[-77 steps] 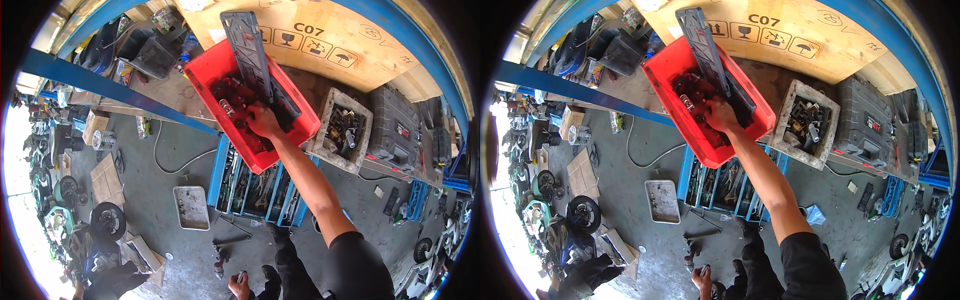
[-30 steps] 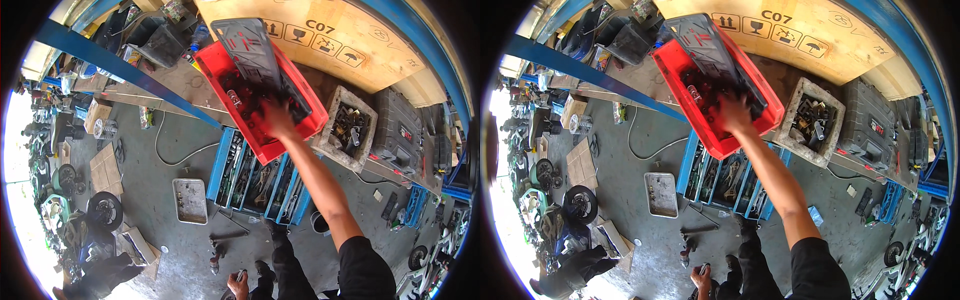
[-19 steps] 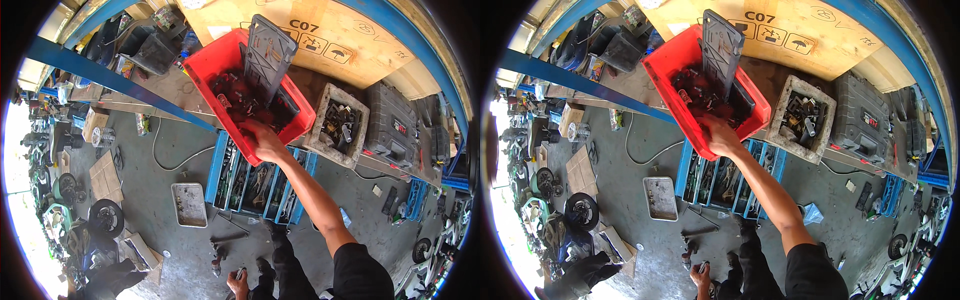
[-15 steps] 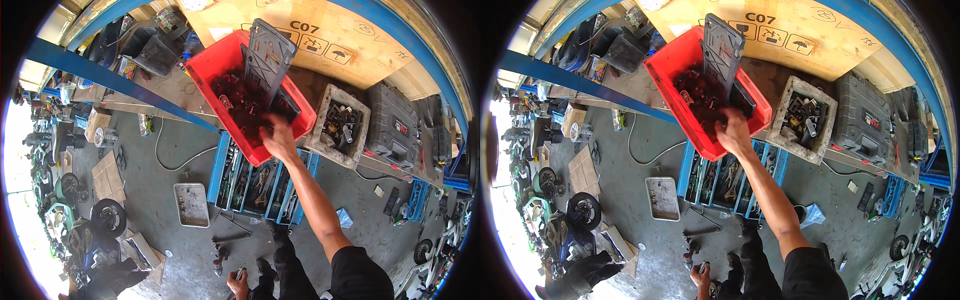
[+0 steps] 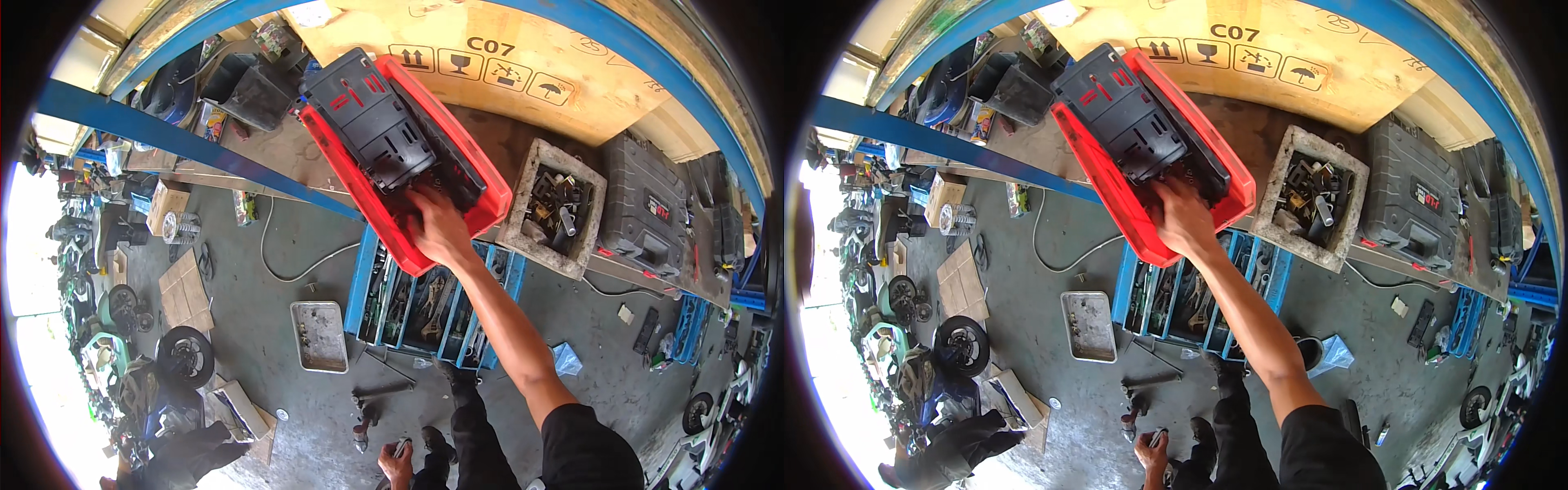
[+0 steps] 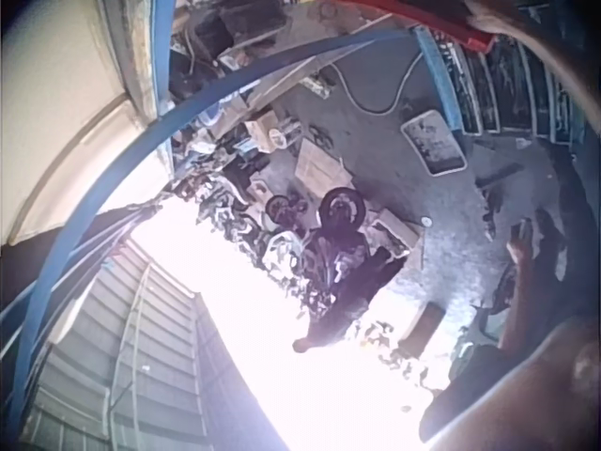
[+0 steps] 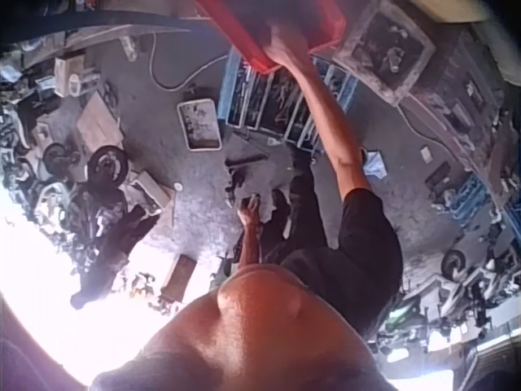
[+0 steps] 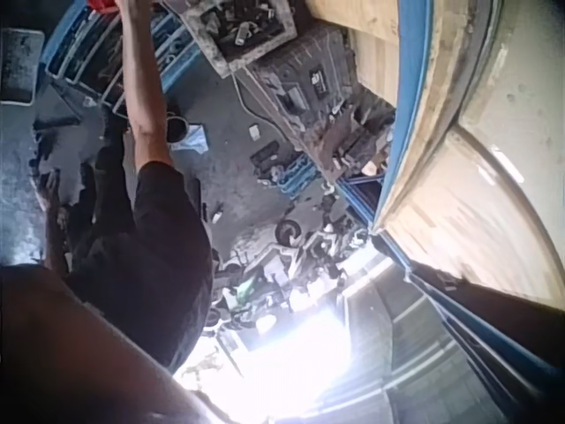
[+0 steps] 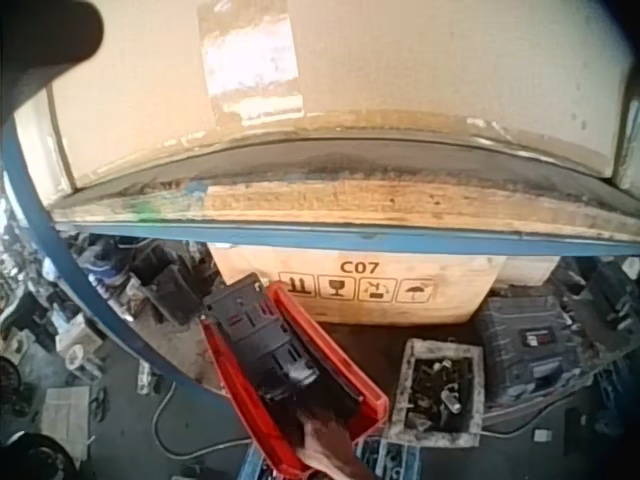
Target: The person handles various motorcycle parts, picking them up from a red container and a larger crate on a shelf. The person then assembles small metal components and a rubber gasket by hand while standing over a blue toolbox.
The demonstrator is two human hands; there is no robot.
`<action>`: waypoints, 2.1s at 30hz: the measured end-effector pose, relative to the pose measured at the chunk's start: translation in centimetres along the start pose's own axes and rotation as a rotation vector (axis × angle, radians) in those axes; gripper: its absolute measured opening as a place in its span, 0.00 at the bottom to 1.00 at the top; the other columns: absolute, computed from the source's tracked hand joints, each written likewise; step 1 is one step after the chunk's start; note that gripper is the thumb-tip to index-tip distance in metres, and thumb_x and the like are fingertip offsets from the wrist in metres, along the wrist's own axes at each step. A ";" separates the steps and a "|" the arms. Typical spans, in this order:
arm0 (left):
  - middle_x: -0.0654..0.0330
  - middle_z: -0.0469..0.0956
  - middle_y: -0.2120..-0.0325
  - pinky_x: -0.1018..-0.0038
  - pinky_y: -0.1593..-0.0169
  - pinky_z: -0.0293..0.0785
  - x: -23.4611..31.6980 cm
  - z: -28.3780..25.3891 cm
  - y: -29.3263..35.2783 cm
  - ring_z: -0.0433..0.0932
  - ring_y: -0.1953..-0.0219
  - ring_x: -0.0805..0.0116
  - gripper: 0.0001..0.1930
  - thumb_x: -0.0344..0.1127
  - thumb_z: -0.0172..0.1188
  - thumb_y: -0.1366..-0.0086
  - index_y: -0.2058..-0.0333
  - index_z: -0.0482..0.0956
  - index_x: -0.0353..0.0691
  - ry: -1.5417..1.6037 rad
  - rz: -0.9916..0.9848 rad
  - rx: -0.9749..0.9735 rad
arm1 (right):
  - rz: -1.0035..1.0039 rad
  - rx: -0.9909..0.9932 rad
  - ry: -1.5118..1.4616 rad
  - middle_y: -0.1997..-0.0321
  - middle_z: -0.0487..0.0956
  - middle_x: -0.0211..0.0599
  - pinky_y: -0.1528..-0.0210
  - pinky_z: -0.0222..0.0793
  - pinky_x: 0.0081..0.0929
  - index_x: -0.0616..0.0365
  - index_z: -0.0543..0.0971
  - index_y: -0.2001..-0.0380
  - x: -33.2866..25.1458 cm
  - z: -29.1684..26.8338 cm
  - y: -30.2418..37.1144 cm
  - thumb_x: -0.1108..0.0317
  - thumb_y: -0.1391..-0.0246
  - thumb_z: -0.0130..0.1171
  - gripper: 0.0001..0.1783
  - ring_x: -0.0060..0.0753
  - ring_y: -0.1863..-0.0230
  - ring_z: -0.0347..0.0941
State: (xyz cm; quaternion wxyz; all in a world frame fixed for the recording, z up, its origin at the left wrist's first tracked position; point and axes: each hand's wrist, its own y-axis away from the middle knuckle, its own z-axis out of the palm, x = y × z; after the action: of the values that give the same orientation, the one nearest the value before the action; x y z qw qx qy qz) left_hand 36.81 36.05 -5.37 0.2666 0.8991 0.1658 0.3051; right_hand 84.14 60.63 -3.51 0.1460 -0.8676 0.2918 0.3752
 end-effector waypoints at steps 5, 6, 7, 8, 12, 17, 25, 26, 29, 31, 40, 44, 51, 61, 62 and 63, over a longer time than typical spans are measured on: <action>0.55 0.81 0.78 0.71 0.67 0.75 1.0 0.0 -0.6 0.78 0.75 0.69 0.19 0.40 0.74 0.52 0.72 0.79 0.30 0.008 -0.001 0.019 | 0.019 -0.095 0.497 0.50 0.76 0.43 0.50 0.74 0.42 0.51 0.76 0.50 2.9 0.4 1.7 0.61 0.48 0.57 0.21 0.48 0.45 0.70; 0.55 0.80 0.78 0.70 0.67 0.76 1.0 0.1 -0.8 0.78 0.76 0.68 0.18 0.40 0.74 0.52 0.72 0.78 0.30 0.002 0.018 0.038 | -0.006 -0.081 0.512 0.53 0.77 0.41 0.54 0.76 0.42 0.50 0.77 0.51 3.0 0.5 1.5 0.59 0.47 0.57 0.20 0.47 0.47 0.71; 0.55 0.80 0.78 0.70 0.67 0.76 0.6 0.2 -0.8 0.79 0.76 0.67 0.19 0.40 0.74 0.53 0.72 0.78 0.30 0.003 0.011 0.029 | -0.003 -0.080 0.513 0.53 0.77 0.41 0.54 0.76 0.42 0.50 0.77 0.51 3.2 0.4 1.5 0.59 0.47 0.57 0.20 0.47 0.47 0.71; 0.55 0.80 0.78 0.70 0.67 0.76 0.4 0.3 -0.7 0.79 0.76 0.67 0.19 0.40 0.74 0.53 0.72 0.78 0.30 0.004 0.012 0.031 | -0.028 -0.102 0.503 0.55 0.78 0.40 0.55 0.77 0.42 0.49 0.77 0.51 3.3 0.4 1.3 0.59 0.47 0.56 0.19 0.46 0.47 0.71; 0.55 0.81 0.78 0.71 0.67 0.76 0.4 0.7 0.2 0.79 0.76 0.69 0.19 0.40 0.75 0.53 0.72 0.79 0.30 0.014 0.002 0.017 | 0.050 -0.199 0.461 0.60 0.80 0.40 0.58 0.77 0.44 0.46 0.76 0.52 2.8 -0.1 0.8 0.59 0.46 0.55 0.18 0.47 0.48 0.72; 0.56 0.81 0.77 0.73 0.66 0.76 0.6 0.2 0.6 0.78 0.74 0.72 0.18 0.40 0.74 0.51 0.71 0.79 0.30 0.008 -0.018 0.004 | 0.242 -0.178 0.307 0.60 0.82 0.44 0.57 0.77 0.47 0.45 0.78 0.54 2.2 0.4 -1.7 0.58 0.44 0.55 0.15 0.49 0.46 0.72; 0.56 0.81 0.77 0.72 0.65 0.76 -1.0 -0.5 1.0 0.78 0.74 0.71 0.19 0.40 0.74 0.52 0.71 0.79 0.30 -0.023 -0.025 0.044 | 0.181 -0.117 0.305 0.43 0.74 0.34 0.39 0.65 0.40 0.40 0.79 0.50 6.7 3.2 -5.7 0.64 0.43 0.50 0.18 0.46 0.44 0.71; 0.56 0.81 0.77 0.72 0.65 0.76 -1.1 -0.4 1.0 0.78 0.74 0.71 0.19 0.40 0.74 0.52 0.71 0.79 0.30 -0.045 -0.025 0.041 | 0.200 -0.139 0.310 0.42 0.74 0.34 0.39 0.66 0.40 0.40 0.78 0.48 7.0 3.3 -5.8 0.64 0.43 0.50 0.19 0.46 0.44 0.71; 0.56 0.81 0.77 0.72 0.65 0.76 -0.6 -0.1 1.1 0.78 0.74 0.71 0.19 0.40 0.74 0.52 0.71 0.79 0.30 -0.060 -0.036 0.029 | 0.123 0.021 0.255 0.46 0.78 0.41 0.43 0.70 0.45 0.41 0.82 0.54 8.2 3.9 -5.5 0.62 0.43 0.55 0.15 0.50 0.47 0.74; 0.56 0.81 0.77 0.72 0.65 0.76 -0.2 0.2 1.2 0.78 0.74 0.71 0.19 0.40 0.74 0.52 0.71 0.79 0.30 -0.050 -0.049 0.016 | 0.126 0.025 0.284 0.46 0.78 0.41 0.43 0.70 0.46 0.40 0.81 0.52 8.5 4.0 -5.4 0.63 0.44 0.55 0.16 0.50 0.47 0.75; 0.56 0.81 0.77 0.72 0.65 0.76 -0.6 0.3 0.9 0.78 0.74 0.71 0.18 0.39 0.74 0.52 0.71 0.78 0.29 -0.018 -0.046 0.031 | 0.140 -0.144 0.233 0.44 0.77 0.41 0.43 0.71 0.44 0.30 0.72 0.40 4.1 1.4 -5.3 0.68 0.46 0.53 0.29 0.50 0.47 0.75; 0.56 0.81 0.77 0.73 0.66 0.75 -0.6 0.3 0.7 0.78 0.74 0.71 0.18 0.39 0.74 0.52 0.72 0.78 0.29 0.041 -0.037 0.017 | 0.059 -0.083 0.269 0.45 0.77 0.42 0.46 0.73 0.46 0.33 0.73 0.41 5.7 2.2 -5.4 0.66 0.46 0.55 0.27 0.51 0.48 0.77; 0.57 0.80 0.78 0.72 0.67 0.74 -0.6 0.4 0.8 0.77 0.75 0.72 0.17 0.38 0.73 0.51 0.72 0.78 0.29 -0.048 0.052 0.019 | 0.154 -0.076 0.292 0.55 0.81 0.46 0.49 0.75 0.45 0.41 0.79 0.50 6.4 2.4 -5.8 0.66 0.45 0.52 0.19 0.50 0.53 0.79; 0.61 0.78 0.79 0.73 0.71 0.70 -1.6 -0.6 0.6 0.71 0.77 0.74 0.14 0.34 0.73 0.50 0.73 0.77 0.30 0.118 0.038 0.014 | -0.102 0.187 -0.245 0.65 0.81 0.41 0.65 0.78 0.37 0.55 0.81 0.61 0.8 -4.2 3.1 0.69 0.49 0.61 0.10 0.44 0.69 0.80; 0.61 0.78 0.79 0.73 0.71 0.70 -1.6 -0.8 0.4 0.71 0.77 0.74 0.14 0.34 0.73 0.50 0.73 0.77 0.30 0.114 0.041 -0.001 | -0.107 0.268 -0.334 0.67 0.82 0.39 0.66 0.77 0.32 0.55 0.81 0.63 1.5 -6.1 4.6 0.73 0.50 0.63 0.09 0.36 0.70 0.80; 0.62 0.77 0.79 0.73 0.71 0.70 -1.7 -0.8 0.0 0.71 0.77 0.74 0.14 0.34 0.73 0.50 0.73 0.77 0.31 0.127 0.043 0.000 | -0.110 0.399 -0.294 0.68 0.82 0.39 0.66 0.77 0.29 0.56 0.81 0.64 3.5 -7.4 6.0 0.75 0.51 0.62 0.09 0.32 0.70 0.80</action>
State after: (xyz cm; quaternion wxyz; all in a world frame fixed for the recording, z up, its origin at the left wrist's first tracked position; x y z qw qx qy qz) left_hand 35.06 35.59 -5.63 0.2488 0.8812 0.1629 0.3674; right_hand 86.60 51.00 -1.29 0.3756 -0.7723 0.2880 0.4238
